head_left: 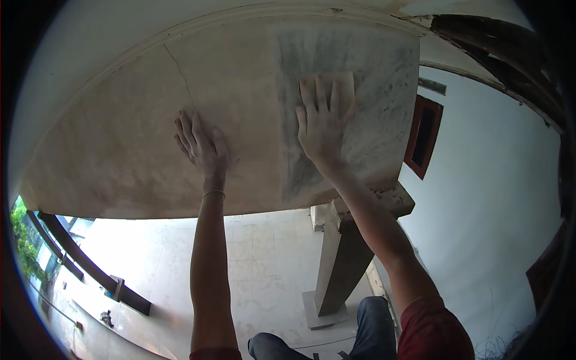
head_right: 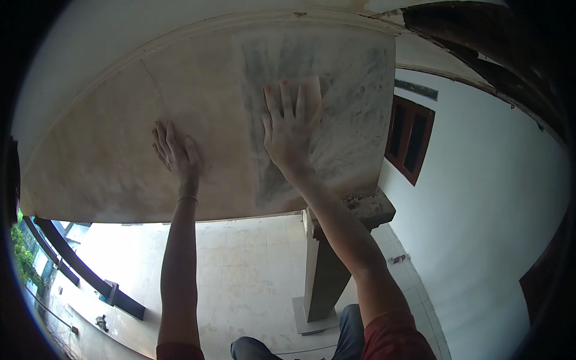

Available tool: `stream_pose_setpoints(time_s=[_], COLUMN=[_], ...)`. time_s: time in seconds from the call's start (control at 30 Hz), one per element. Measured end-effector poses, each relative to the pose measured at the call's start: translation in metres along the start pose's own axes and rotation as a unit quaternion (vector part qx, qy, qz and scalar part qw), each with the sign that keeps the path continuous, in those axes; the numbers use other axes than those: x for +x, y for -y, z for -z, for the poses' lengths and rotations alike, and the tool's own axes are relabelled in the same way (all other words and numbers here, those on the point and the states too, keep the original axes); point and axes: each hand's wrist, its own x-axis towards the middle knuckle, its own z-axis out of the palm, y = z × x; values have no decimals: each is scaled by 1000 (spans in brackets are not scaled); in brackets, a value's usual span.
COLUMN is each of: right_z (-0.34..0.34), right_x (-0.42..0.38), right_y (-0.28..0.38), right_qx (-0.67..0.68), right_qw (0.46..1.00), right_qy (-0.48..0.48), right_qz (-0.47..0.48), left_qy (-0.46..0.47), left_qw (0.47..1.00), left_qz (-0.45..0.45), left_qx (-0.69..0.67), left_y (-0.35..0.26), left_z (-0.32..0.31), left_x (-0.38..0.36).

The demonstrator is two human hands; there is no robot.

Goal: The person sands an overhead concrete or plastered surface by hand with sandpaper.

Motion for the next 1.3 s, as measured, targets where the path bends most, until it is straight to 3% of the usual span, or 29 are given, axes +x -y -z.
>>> stream_pose_setpoints(time_s=[0.23,0.3,0.4,0.5,0.73,0.87,0.97,1.07,1.2,1.3], right_z=[-18,-30,-26,-14,-19,-46,-37,-36,-28,-23], right_x=[109,111,49,-6,113,92,28,22,111,114], right_y=[31,38,25,23,58,63,52,47,60,69], right_qx=[-58,-33,-22,1,20,10,-14,7,-37,-24], right_qw=[995,995,994,997,994,990,995,994,997,997], right_qy=[-58,-71,-31,25,-107,-140,-97,-104,-59,-56], right_qz=[63,60,103,68,18,-23,-2,-9,-22,-48], left_qy=[-6,-1,2,-2,5,4,1,4,1,3], left_qw=[1000,1000,1000,1000,1000,1000,1000,1000,1000,1000], left_qz=[-8,-1,1,3,-4,-3,1,0,-7,-10], left_qx=[0,4,0,1,-2,4,8,-3,-6,-9], left_y=[1,1,-2,0,0,3,1,3,4,6], left_z=[-1,2,2,3,1,0,1,1,0,0], left_x=[1,-1,1,-1,2,0,1,1,1,-2])
